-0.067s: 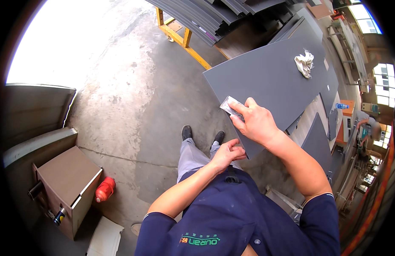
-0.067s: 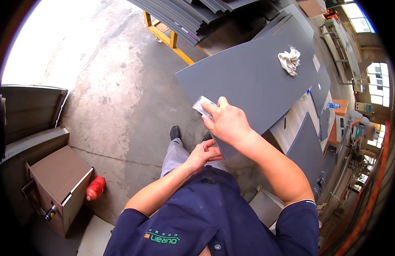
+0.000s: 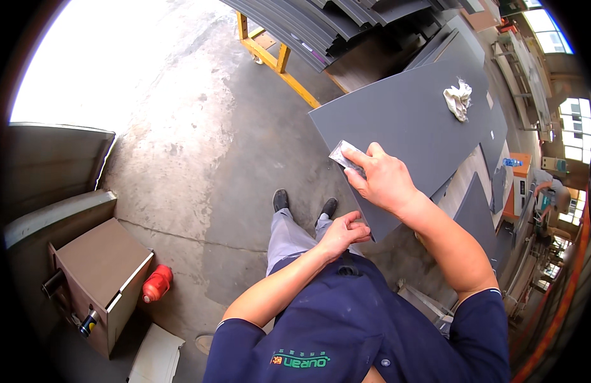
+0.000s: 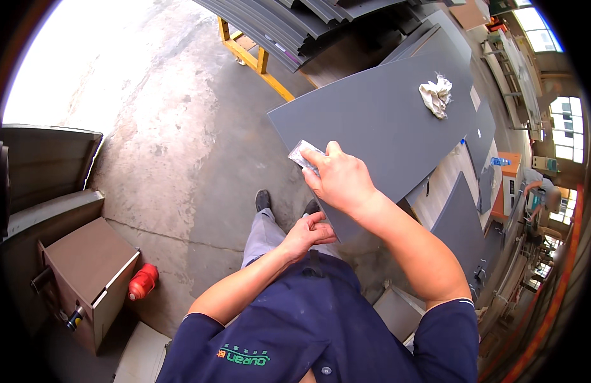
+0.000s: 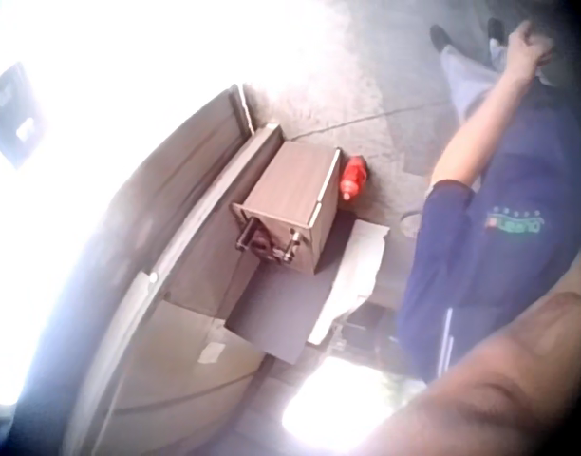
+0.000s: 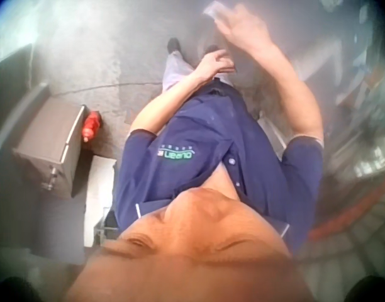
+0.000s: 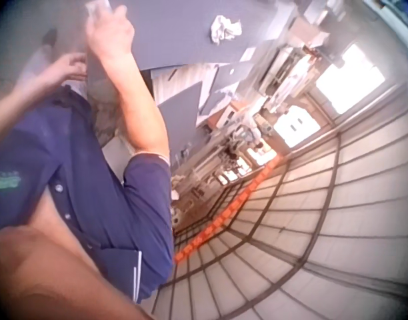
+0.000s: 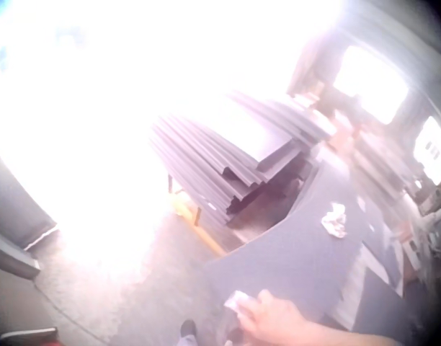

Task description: The person cleans flat wooden panels by scraping a label off with a small tool, applying liquid from a bottle to a cloth, and wiping the surface and edges of each panel by hand before stacking them.

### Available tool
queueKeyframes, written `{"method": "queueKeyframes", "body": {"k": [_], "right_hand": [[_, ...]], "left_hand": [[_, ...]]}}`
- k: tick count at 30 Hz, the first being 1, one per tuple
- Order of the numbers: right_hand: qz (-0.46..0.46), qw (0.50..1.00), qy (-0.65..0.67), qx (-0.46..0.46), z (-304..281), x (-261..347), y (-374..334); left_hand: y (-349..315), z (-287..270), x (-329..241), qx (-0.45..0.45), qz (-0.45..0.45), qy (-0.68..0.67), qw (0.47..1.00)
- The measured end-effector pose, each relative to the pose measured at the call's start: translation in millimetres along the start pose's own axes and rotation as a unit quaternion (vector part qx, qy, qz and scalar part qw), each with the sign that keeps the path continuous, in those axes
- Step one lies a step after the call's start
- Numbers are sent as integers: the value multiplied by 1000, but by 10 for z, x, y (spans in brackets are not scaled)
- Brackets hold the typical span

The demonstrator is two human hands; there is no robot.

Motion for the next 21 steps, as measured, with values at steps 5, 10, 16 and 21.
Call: {"method": "queueKeyframes", "body": {"k": [5,10,16,21], "right_hand": [[-10,1000,-14,-8,-128,102,399],[-15,1000,6,-17,-158,180,838],[71,930,358,-49,-434,-312,614],[274,825,483,-106,-269,-1105,-520]], "left_hand": [[24,11,-14,1,2,17,1000],[68,56,-47,3,-1,71,997],[125,90,-296,-95,58,122,986],[294,35,-906,-258,131,211,934]]}}
Point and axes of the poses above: each hand's wrist, its own y-axis towards the middle knuckle, its own z-axis out of the palm, x = y × z, the point moved 1 cm from there along y, towards the middle knuckle, and after that the axes turned 5 degrees about x, right-handed, at the moved point
